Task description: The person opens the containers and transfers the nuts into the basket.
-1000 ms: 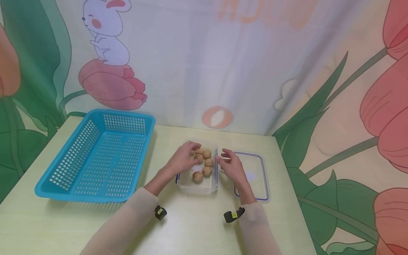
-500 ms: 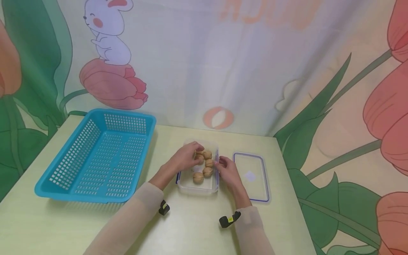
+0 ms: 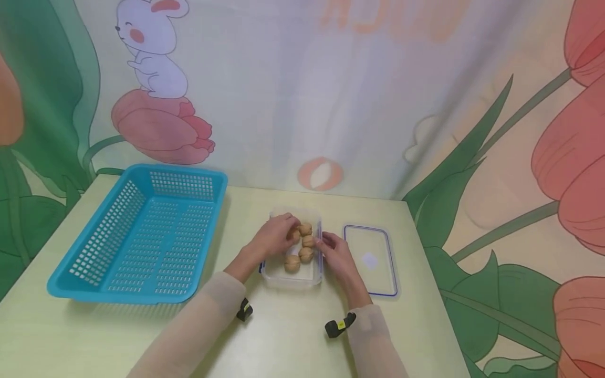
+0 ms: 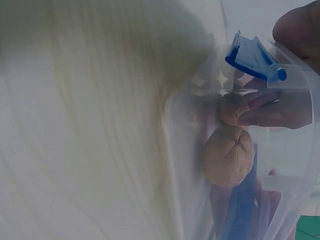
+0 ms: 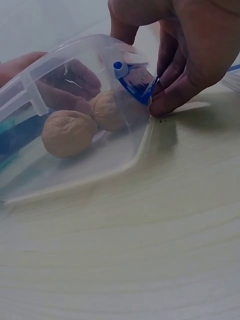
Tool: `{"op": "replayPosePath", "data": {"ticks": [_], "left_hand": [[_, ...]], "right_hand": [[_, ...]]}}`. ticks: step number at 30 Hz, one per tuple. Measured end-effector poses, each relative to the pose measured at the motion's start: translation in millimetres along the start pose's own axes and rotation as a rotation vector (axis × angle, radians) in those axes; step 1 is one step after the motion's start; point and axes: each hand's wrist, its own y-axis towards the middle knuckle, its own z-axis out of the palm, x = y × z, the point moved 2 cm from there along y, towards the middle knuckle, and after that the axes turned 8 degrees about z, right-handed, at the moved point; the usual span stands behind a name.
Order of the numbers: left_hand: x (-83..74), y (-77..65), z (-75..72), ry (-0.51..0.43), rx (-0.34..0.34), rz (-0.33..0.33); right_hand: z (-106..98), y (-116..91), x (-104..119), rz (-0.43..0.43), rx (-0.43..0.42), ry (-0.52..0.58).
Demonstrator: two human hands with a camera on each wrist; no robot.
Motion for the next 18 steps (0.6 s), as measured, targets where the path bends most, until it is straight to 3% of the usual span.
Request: {"op": "replayPosePath", "data": {"ticks": [18], "left_hand": [[-3.5, 0.4, 4.4, 0.104, -0.033, -0.028]], "right_hand": [[1.9, 0.3, -3.0, -0.036, -0.013, -0.007]]}}
